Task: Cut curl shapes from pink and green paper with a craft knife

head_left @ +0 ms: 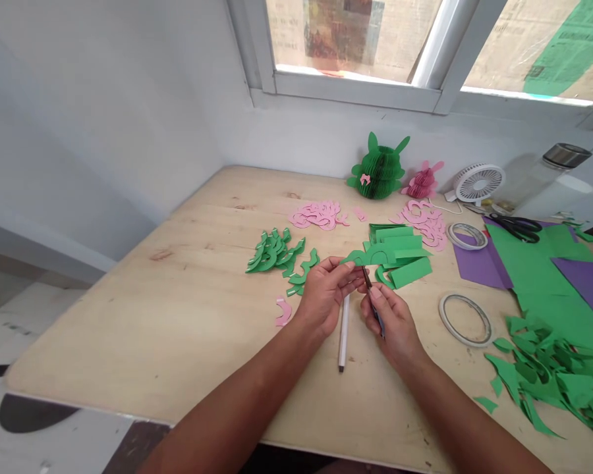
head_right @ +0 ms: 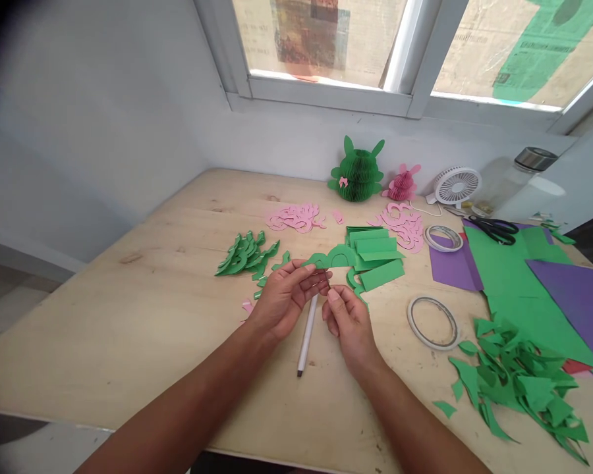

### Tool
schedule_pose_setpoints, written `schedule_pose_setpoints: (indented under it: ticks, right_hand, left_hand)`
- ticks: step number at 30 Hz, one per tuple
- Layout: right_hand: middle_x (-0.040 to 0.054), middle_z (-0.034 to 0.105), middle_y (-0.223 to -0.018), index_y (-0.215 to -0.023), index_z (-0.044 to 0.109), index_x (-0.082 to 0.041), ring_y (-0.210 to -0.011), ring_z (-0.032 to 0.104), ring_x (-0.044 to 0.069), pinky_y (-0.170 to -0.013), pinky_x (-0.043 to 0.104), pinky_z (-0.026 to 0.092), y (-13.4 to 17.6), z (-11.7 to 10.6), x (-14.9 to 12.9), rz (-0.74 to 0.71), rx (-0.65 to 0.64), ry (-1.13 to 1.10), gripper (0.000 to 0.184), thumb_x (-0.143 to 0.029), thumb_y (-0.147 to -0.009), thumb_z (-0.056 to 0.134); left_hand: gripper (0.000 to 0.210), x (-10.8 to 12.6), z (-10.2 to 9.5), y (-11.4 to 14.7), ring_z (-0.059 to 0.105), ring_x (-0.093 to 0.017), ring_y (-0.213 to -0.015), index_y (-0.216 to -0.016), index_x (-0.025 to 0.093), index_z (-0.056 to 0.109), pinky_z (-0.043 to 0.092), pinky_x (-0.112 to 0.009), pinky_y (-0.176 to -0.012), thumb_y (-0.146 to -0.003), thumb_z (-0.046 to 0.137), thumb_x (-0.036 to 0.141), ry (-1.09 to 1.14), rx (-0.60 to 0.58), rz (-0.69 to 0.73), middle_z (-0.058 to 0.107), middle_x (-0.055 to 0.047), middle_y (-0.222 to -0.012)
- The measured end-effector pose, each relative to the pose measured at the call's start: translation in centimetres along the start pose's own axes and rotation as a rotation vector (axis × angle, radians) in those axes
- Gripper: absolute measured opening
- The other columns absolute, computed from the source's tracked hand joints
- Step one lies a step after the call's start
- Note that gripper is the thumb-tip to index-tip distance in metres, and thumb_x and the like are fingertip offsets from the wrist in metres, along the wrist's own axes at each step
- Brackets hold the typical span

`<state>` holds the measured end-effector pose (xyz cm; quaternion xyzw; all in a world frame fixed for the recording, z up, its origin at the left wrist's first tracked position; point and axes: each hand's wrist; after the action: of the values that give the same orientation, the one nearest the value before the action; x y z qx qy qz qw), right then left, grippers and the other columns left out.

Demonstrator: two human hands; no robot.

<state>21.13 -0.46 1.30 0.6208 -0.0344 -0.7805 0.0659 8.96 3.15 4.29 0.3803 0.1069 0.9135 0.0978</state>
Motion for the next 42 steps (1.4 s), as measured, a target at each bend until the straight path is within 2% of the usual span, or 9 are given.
schedule_pose_setpoints:
  ticks: [10,16,23,42]
  right_hand:
    - [-0.0041,0.048,-0.060,-0.077,0.056,-0.020,-0.045,0.028,0.006,-0.041,0.022,0.017,0.02,0.28,-0.39,0.013,0.048,-0.005,0.038,-0.056,-0.080,0.065]
    - [-0.0034,0.048,-0.060,-0.083,0.061,-0.019,-0.045,0.028,0.006,-0.041,0.023,0.016,0.08,0.31,-0.44,0.012,0.062,-0.016,0.038,-0.057,-0.079,0.066]
    - [-0.0035,0.047,-0.058,-0.077,0.058,-0.020,-0.044,0.026,0.007,-0.040,0.023,0.014,0.04,0.30,-0.42,0.017,0.084,-0.016,0.038,-0.056,-0.076,0.068]
    - [-0.0040,0.046,-0.057,-0.078,0.060,-0.020,-0.043,0.025,0.007,-0.040,0.024,0.014,0.06,0.41,-0.47,0.025,0.100,-0.019,0.037,-0.056,-0.076,0.069]
  left_hand:
    - [0.030,-0.12,0.16,0.32,0.072,-0.024,-0.081,-0.075,0.016,0.053,0.053,-0.031,-0.074,-0.063,0.080,0.023,-0.032,-0.005,-0.009,0.071,-0.006,-0.072]
    - [0.030,-0.07,0.18,0.33,0.072,-0.023,-0.081,-0.076,0.016,0.053,0.054,-0.031,-0.075,-0.063,0.079,0.021,-0.037,-0.001,-0.009,0.071,-0.005,-0.071]
    - [0.028,-0.04,0.29,0.37,0.072,-0.022,-0.078,-0.075,0.016,0.054,0.054,-0.031,-0.073,-0.064,0.079,0.021,-0.037,0.002,-0.016,0.071,-0.005,-0.070]
    - [0.028,-0.09,0.28,0.34,0.072,-0.022,-0.077,-0.074,0.016,0.052,0.054,-0.030,-0.073,-0.066,0.079,0.020,-0.023,0.003,-0.016,0.071,-0.005,-0.069]
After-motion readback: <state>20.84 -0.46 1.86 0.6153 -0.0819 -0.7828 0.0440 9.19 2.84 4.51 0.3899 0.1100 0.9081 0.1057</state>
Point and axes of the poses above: each hand's wrist, its own y-axis away from the middle knuckle, its own z-axis out of the palm, x = y × z
